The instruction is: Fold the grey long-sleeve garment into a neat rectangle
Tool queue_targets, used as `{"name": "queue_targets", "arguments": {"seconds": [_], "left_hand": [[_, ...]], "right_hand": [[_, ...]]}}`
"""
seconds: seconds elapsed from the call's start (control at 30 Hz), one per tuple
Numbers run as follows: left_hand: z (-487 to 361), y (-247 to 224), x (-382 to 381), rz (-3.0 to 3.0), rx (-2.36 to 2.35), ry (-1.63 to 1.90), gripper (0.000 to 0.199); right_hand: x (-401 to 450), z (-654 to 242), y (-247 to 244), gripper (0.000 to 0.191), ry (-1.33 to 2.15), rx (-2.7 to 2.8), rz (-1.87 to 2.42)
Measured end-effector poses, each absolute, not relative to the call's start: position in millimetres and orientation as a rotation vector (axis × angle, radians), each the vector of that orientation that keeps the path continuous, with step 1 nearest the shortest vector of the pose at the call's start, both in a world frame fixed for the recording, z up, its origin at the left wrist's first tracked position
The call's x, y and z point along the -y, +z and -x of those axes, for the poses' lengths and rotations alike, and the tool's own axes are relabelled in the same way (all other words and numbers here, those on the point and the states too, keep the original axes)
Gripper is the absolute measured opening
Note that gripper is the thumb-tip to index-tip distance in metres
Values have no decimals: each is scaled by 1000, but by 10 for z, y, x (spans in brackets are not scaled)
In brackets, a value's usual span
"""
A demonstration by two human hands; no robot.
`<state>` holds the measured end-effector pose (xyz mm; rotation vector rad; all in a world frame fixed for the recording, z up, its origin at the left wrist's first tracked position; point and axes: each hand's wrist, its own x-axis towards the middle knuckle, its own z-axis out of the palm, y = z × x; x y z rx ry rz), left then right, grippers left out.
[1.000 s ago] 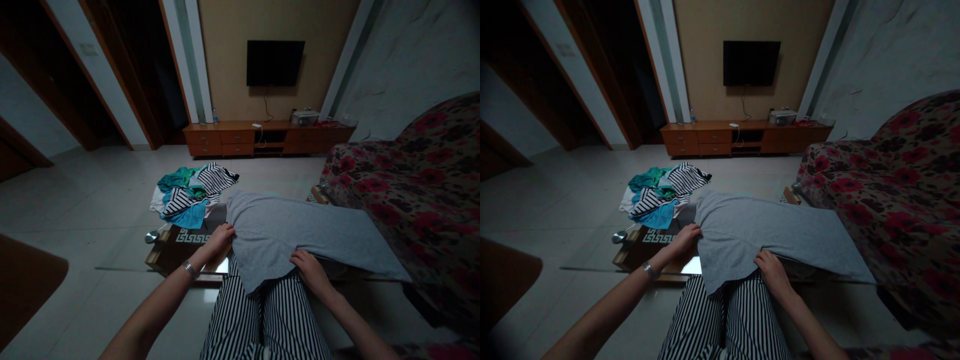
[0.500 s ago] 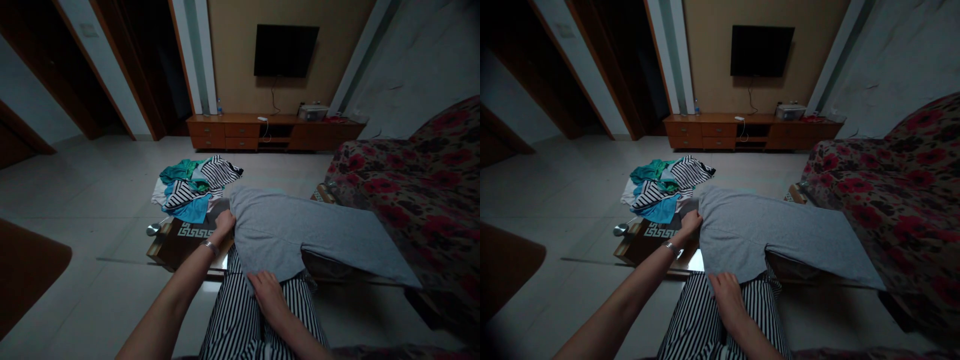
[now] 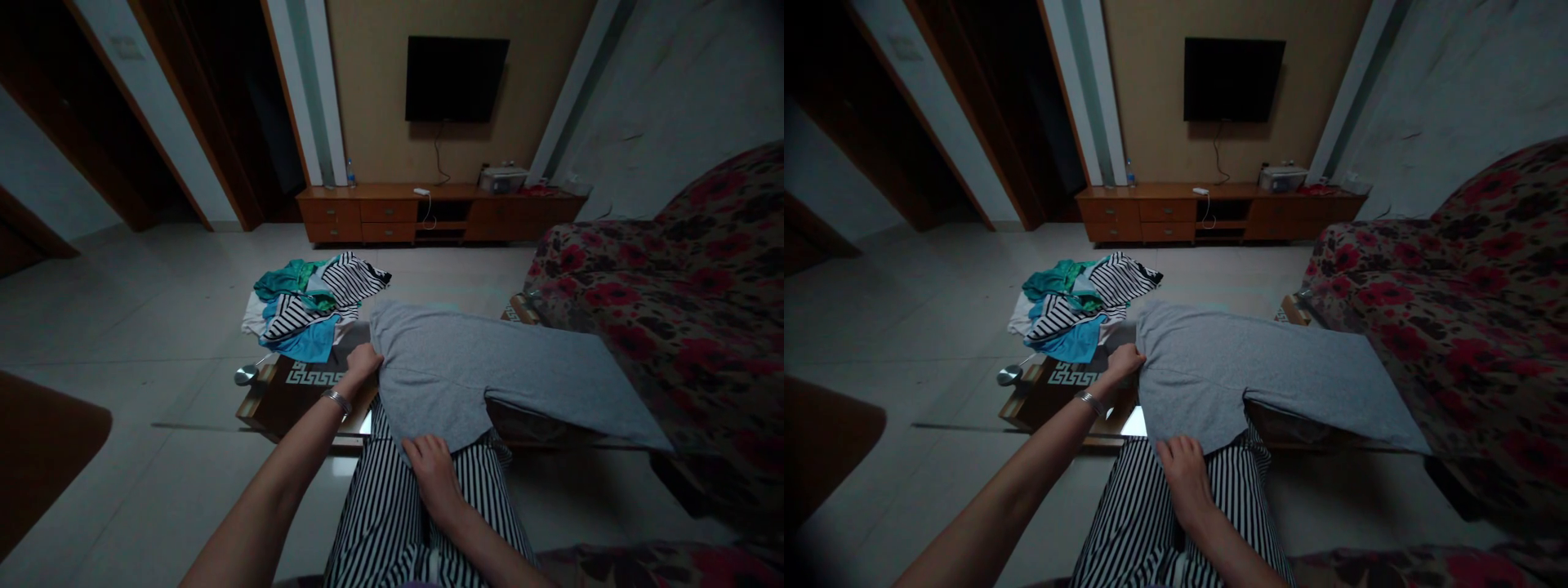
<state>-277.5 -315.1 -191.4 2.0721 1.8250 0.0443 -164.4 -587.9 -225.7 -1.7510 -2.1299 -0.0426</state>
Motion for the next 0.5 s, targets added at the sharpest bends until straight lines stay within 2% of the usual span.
{"name": "queue_targets", "arguments": {"seconds": [0.07, 0.17, 0.4, 0.5], "left_hand": [[2787, -1892, 3116, -2086, -1816, 5, 29], [2834, -1858, 3080, -2119, -1794, -39, 29], [2948, -1790, 3145, -2296, -1762, -61, 21], [3031, -1724, 3230, -2420, -1778, 10, 26]], "right_hand": [[5889, 1659, -2252, 15, 7, 2119, 1725], [5943, 1703, -2262, 11, 50, 2066, 1675], [6128, 1622, -2232, 12, 226, 2066, 1542], [6209, 1280, -2056, 20, 313, 2004, 1449]]}}
